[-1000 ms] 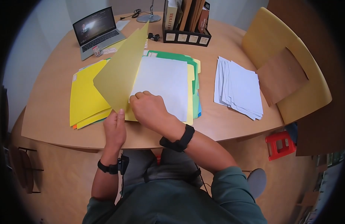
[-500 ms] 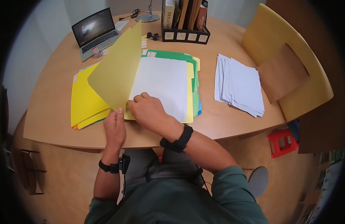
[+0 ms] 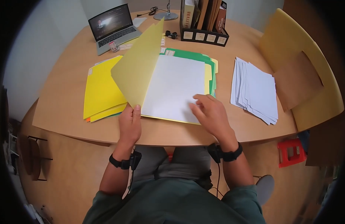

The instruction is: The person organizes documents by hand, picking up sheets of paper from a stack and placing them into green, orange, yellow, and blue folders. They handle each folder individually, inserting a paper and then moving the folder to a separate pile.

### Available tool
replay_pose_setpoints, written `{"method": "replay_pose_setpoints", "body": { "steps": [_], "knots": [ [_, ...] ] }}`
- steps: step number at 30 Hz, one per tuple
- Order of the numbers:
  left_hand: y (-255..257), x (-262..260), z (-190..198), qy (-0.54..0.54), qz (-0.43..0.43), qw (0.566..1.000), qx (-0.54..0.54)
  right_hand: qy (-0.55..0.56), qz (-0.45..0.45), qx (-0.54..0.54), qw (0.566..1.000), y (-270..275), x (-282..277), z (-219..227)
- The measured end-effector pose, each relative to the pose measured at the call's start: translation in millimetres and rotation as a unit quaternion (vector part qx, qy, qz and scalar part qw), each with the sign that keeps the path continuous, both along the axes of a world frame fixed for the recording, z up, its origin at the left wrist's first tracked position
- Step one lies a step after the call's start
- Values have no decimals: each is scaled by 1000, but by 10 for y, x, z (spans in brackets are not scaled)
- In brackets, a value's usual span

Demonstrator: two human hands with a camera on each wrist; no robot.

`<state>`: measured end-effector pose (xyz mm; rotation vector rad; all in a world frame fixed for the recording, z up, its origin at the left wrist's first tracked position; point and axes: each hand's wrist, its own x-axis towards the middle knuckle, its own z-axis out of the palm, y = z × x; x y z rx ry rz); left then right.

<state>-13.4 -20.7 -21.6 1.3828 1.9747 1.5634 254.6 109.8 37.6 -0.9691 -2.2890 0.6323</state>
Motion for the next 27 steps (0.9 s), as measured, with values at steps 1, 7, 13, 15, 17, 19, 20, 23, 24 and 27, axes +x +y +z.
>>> {"method": "replay_pose_setpoints", "body": {
  "steps": [1,7,13,15,17,19,20,23,24,27],
  "knots": [
    [4,25,40,1,-15,1000,12,17,-20,-11,1000,-9,109,-56],
    [15,17,21,36,-33,998,31,108,-52,-89,989,-62,389,-337],
    [6,-4,-45,57,-55,995,58,200,-85,-132,967,-99,414,-473],
    [1,-28,-91,65,-52,994,65,247,-89,-144,954,-93,425,-549],
    [-4,-13,-75,72,-52,993,73,311,-68,-157,935,-87,453,-622],
    [-11,16,-35,54,-43,995,66,292,-66,-148,943,-79,460,-648],
    [-10,29,-32,56,-45,995,67,271,-64,-140,950,-82,460,-648],
    [6,57,-51,4,-36,998,53,159,-56,-50,984,-115,460,-593],
    [14,60,-70,-39,-36,997,52,165,-66,-40,983,-133,428,-563],
    [-8,43,-43,-135,-39,990,26,126,-69,-26,989,-134,436,-564]
  ]
}}
